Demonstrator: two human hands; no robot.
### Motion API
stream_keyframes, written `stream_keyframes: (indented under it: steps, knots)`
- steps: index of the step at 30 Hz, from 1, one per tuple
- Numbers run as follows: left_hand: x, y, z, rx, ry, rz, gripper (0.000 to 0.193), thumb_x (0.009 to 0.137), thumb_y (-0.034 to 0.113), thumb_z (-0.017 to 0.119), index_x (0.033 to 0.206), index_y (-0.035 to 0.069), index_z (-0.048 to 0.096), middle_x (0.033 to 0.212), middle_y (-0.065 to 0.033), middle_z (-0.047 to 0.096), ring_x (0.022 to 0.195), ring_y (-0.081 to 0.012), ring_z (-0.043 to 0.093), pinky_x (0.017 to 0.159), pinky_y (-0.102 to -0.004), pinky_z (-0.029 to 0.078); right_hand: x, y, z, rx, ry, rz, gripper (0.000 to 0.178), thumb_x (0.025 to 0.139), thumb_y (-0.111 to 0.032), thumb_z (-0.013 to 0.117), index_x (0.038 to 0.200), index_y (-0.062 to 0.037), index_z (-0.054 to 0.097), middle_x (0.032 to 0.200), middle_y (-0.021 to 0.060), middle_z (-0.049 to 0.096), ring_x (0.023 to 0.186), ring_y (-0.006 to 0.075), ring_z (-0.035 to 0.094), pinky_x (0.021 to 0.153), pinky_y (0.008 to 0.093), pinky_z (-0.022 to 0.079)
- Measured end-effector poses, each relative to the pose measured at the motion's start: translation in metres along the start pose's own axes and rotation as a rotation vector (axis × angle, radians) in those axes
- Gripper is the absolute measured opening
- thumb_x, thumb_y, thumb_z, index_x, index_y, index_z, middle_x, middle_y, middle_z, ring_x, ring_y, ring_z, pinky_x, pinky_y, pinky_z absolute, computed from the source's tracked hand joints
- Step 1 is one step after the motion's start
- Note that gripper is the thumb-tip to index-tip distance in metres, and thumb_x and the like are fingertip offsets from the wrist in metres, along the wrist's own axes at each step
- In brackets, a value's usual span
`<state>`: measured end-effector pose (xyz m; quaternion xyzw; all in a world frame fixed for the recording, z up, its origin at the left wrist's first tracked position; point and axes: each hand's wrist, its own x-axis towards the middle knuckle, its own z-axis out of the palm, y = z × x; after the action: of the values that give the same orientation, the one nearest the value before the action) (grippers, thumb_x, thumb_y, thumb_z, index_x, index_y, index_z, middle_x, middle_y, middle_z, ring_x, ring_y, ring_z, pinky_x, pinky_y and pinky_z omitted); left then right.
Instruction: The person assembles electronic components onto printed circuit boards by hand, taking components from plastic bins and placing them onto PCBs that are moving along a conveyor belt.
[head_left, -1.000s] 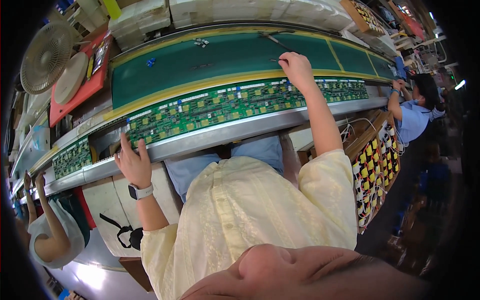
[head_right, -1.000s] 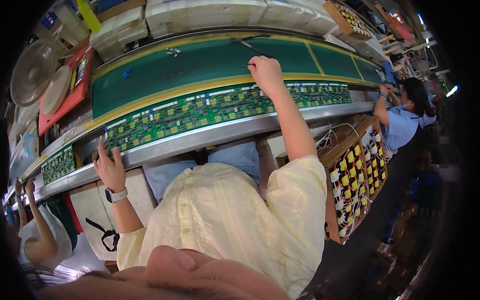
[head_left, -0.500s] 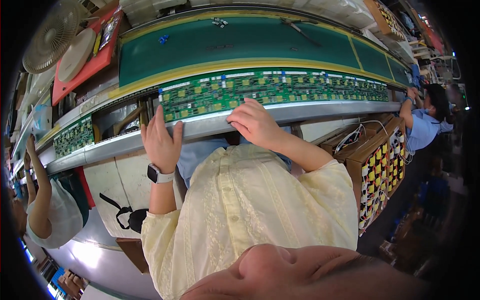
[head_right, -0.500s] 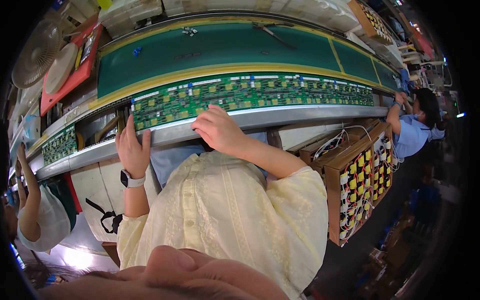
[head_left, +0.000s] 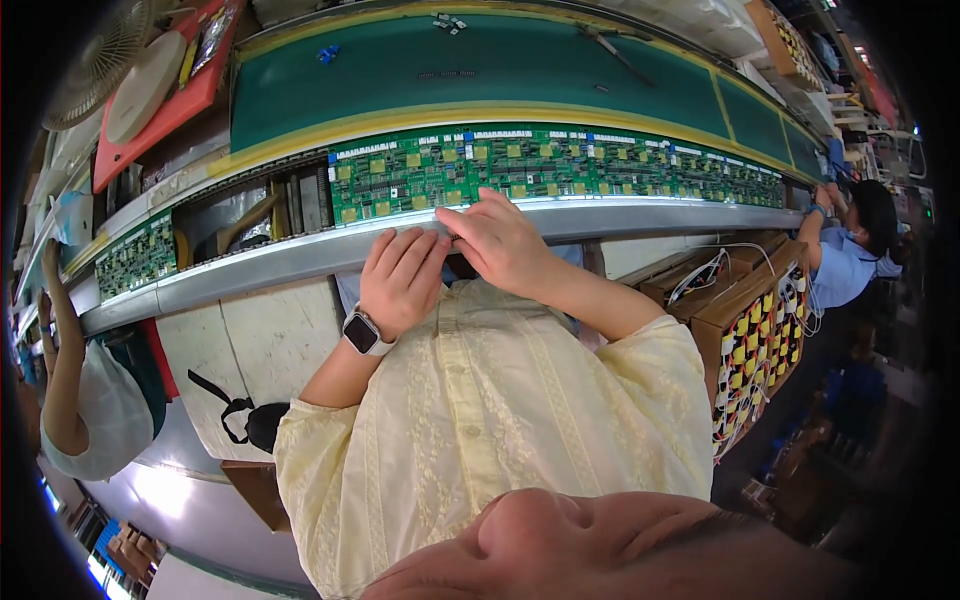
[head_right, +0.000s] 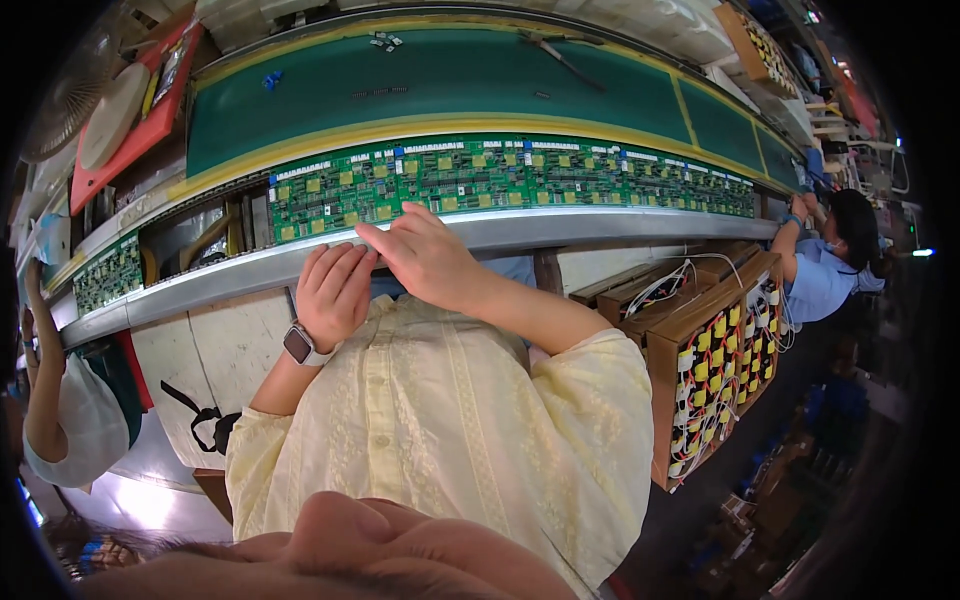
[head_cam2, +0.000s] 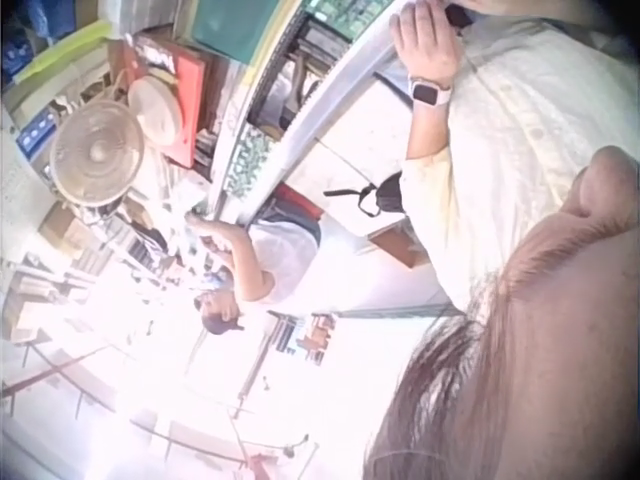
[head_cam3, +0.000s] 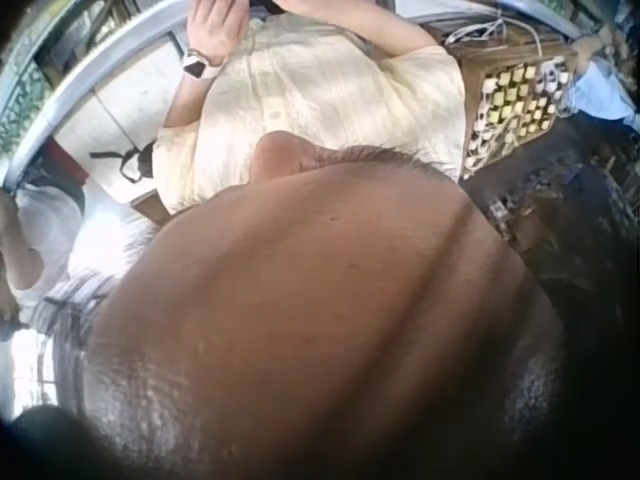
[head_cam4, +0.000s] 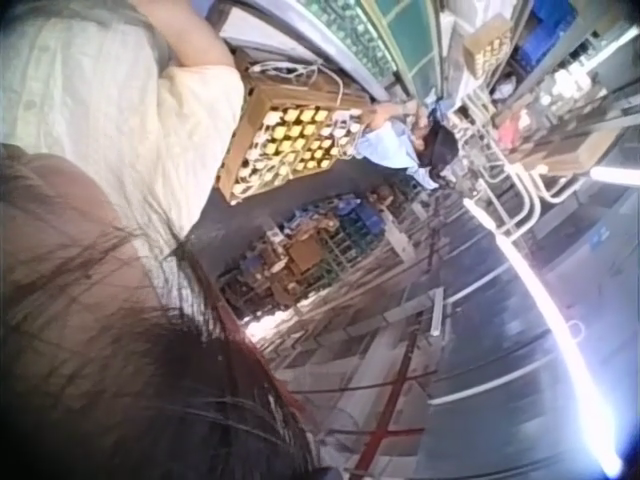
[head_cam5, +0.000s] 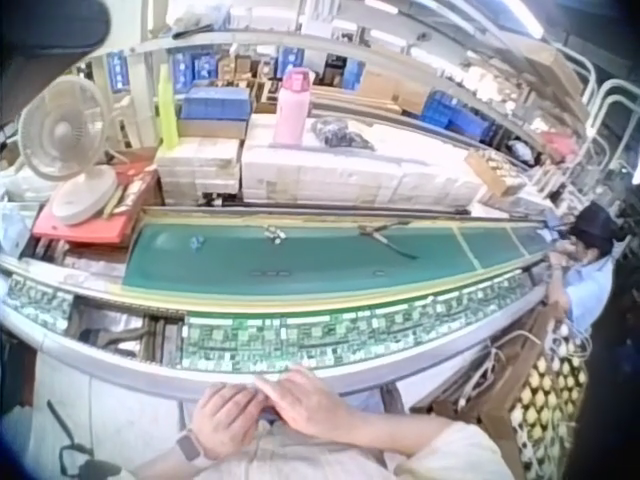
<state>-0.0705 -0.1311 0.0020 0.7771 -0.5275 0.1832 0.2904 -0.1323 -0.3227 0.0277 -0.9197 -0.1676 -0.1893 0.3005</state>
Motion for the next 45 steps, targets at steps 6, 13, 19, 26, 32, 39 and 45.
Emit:
stream_keyframes:
  steps: [6, 13, 19, 26, 32, 39, 45]
  knots:
    - [0.005, 0.001, 0.005, -0.01, 0.04, 0.021, 0.038, 0.072, 0.008, 0.065, 0.11, 0.002, 0.069, 0.109, -0.0101, 0.066, 0.099, -0.0261, 0.063, 0.089, -0.0435, 0.051, -0.008, 0.004, -0.002, -0.046, -0.009, -0.016, 0.051, 0.075, -0.003, 0.074, 0.123, -0.0058, 0.058, 0.094, 0.006, 0.064, 0.089, 0.0246, 0.061, 0.096, 0.0501, 0.046]
    - [0.008, 0.0, 0.003, 0.07, 0.006, 0.066, 0.032, 0.076, 0.008, 0.062, 0.106, 0.001, 0.069, 0.107, -0.0094, 0.066, 0.098, -0.0248, 0.063, 0.084, -0.0398, 0.053, -0.023, 0.004, -0.001, -0.136, 0.063, -0.104, 0.032, 0.069, -0.001, 0.075, 0.1, -0.0011, 0.07, 0.111, 0.0098, 0.064, 0.097, 0.0271, 0.061, 0.093, 0.0462, 0.049]
    - [0.008, -0.001, 0.003, 0.107, -0.006, 0.074, 0.029, 0.078, 0.009, 0.063, 0.105, 0.002, 0.07, 0.107, -0.0087, 0.066, 0.097, -0.0241, 0.064, 0.083, -0.0388, 0.054, -0.025, 0.003, 0.006, -0.101, 0.093, -0.087, 0.035, 0.068, 0.0, 0.076, 0.102, 0.0026, 0.069, 0.109, 0.0129, 0.064, 0.097, 0.0296, 0.061, 0.083, 0.0402, 0.055]
    - [0.01, -0.002, 0.002, 0.082, 0.016, 0.076, 0.028, 0.075, 0.007, 0.064, 0.103, 0.002, 0.07, 0.105, -0.009, 0.066, 0.095, -0.0241, 0.064, 0.08, -0.0384, 0.055, -0.022, 0.001, 0.008, -0.087, 0.116, -0.079, 0.035, 0.067, 0.001, 0.076, 0.101, 0.0038, 0.068, 0.106, 0.013, 0.064, 0.093, 0.0303, 0.06, 0.079, 0.0387, 0.055]
    - [0.016, -0.003, 0.002, 0.011, 0.038, 0.054, 0.03, 0.071, 0.007, 0.065, 0.1, 0.0, 0.07, 0.103, -0.0093, 0.066, 0.09, -0.0242, 0.063, 0.074, -0.0364, 0.053, -0.018, -0.001, 0.006, -0.046, 0.12, -0.034, 0.035, 0.067, 0.002, 0.075, 0.101, 0.0041, 0.068, 0.104, 0.0126, 0.063, 0.091, 0.0303, 0.06, 0.076, 0.0381, 0.054]
    - [0.018, -0.003, 0.003, -0.051, 0.033, -0.003, 0.031, 0.07, 0.007, 0.066, 0.1, 0.0, 0.069, 0.1, -0.0091, 0.066, 0.089, -0.0246, 0.062, 0.073, -0.0372, 0.052, -0.016, -0.002, 0.007, -0.031, 0.119, 0.002, 0.034, 0.068, 0.003, 0.075, 0.102, 0.0044, 0.068, 0.103, 0.0125, 0.063, 0.091, 0.0304, 0.06, 0.077, 0.0381, 0.054]
    - [0.021, -0.002, 0.003, -0.07, 0.035, -0.027, 0.031, 0.07, 0.007, 0.066, 0.1, 0.0, 0.069, 0.099, -0.0085, 0.065, 0.088, -0.0249, 0.062, 0.073, -0.0376, 0.051, -0.014, -0.001, 0.007, -0.035, 0.114, 0.025, 0.033, 0.069, 0.002, 0.075, 0.101, 0.0032, 0.067, 0.103, 0.0116, 0.063, 0.091, 0.0301, 0.06, 0.077, 0.0377, 0.053]
